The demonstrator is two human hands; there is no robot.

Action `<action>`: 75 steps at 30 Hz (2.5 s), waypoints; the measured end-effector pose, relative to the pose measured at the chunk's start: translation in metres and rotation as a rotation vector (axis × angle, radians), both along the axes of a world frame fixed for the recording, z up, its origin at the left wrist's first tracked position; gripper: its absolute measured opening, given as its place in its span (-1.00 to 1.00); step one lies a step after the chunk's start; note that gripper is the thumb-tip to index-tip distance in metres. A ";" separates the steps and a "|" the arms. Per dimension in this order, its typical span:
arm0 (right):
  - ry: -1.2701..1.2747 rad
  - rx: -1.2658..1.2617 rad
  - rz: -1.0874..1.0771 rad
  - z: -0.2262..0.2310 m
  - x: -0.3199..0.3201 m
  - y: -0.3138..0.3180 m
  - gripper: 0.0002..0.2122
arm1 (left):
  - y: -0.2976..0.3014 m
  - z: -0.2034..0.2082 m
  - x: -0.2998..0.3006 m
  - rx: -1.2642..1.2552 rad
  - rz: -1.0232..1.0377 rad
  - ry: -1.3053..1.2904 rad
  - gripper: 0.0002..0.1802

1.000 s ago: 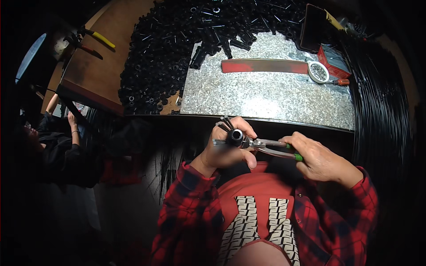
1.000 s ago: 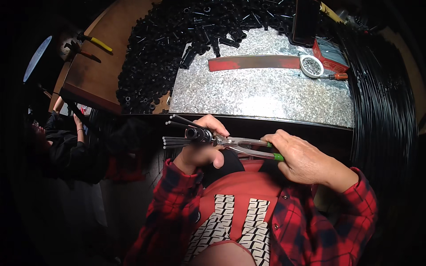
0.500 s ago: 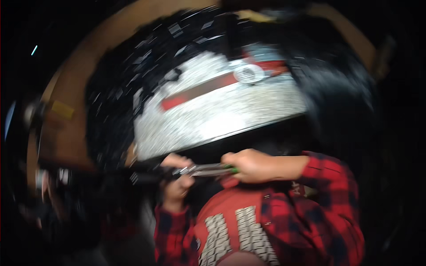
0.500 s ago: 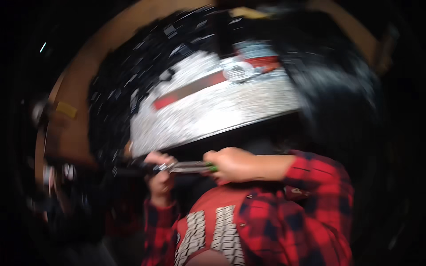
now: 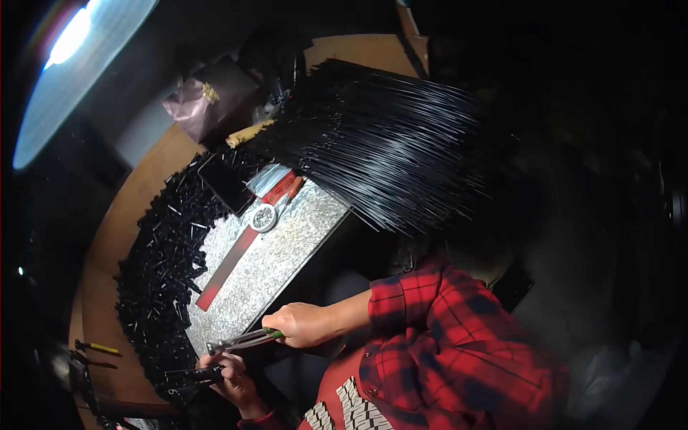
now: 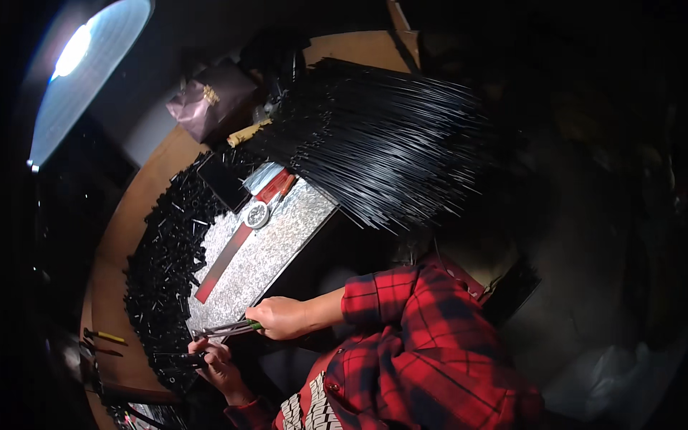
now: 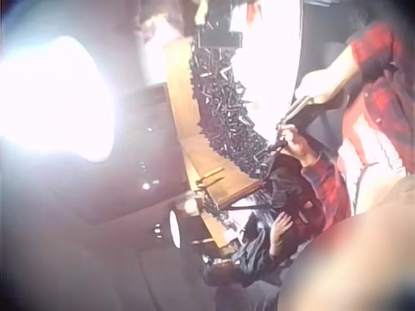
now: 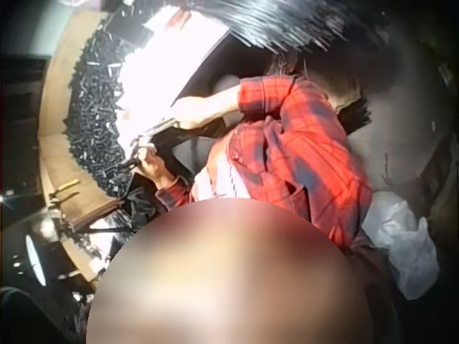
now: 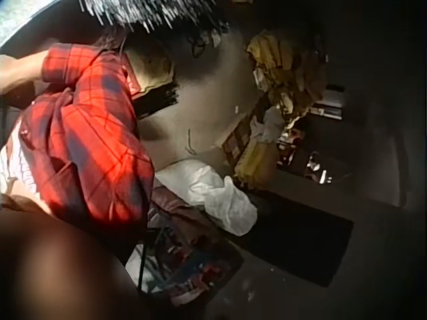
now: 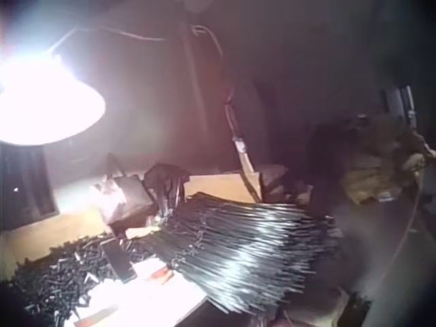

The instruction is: Assembling wiring harnesses by inserting individual wires into a plastic connector housing and securing them.

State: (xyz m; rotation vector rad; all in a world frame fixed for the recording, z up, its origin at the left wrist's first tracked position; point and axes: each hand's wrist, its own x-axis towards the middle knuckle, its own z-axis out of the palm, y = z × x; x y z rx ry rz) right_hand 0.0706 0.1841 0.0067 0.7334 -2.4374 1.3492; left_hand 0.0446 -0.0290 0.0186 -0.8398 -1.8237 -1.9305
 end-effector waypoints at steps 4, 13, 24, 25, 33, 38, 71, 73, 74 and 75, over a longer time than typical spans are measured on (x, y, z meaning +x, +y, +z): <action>0.025 -0.194 -0.012 0.008 0.011 0.006 -0.90 | 0.006 0.010 0.010 0.009 -0.063 0.041 -0.54; 0.004 -0.314 0.067 0.035 0.062 0.011 -0.93 | 0.024 0.042 0.046 -0.057 -0.046 0.186 -0.65; 0.129 -0.306 0.100 0.037 0.048 -0.011 -0.85 | 0.032 0.049 0.080 -0.060 0.026 0.207 -0.38; 0.130 -0.293 0.112 0.040 0.049 -0.010 -0.85 | 0.033 0.048 0.081 -0.044 0.022 0.196 -0.38; 0.084 -0.359 0.043 0.010 0.005 -0.002 -0.79 | 0.025 0.024 0.049 0.095 -0.019 0.096 -0.67; -0.036 0.182 -0.322 0.020 -0.033 0.057 -0.72 | 0.011 0.002 0.022 0.219 -0.077 -0.020 -0.48; -0.085 0.925 -0.443 0.032 -0.229 0.093 -0.82 | -0.009 -0.067 -0.019 0.252 -0.123 -0.428 -0.25; -0.071 0.923 -0.428 0.029 -0.227 0.092 -0.82 | -0.006 -0.067 -0.019 0.283 -0.141 -0.443 -0.25; -0.012 0.884 -0.416 0.021 -0.231 0.098 -0.83 | -0.005 -0.065 -0.020 0.258 -0.141 -0.436 -0.26; -0.010 0.877 -0.423 0.019 -0.232 0.099 -0.83 | -0.003 -0.063 -0.020 0.250 -0.145 -0.432 -0.26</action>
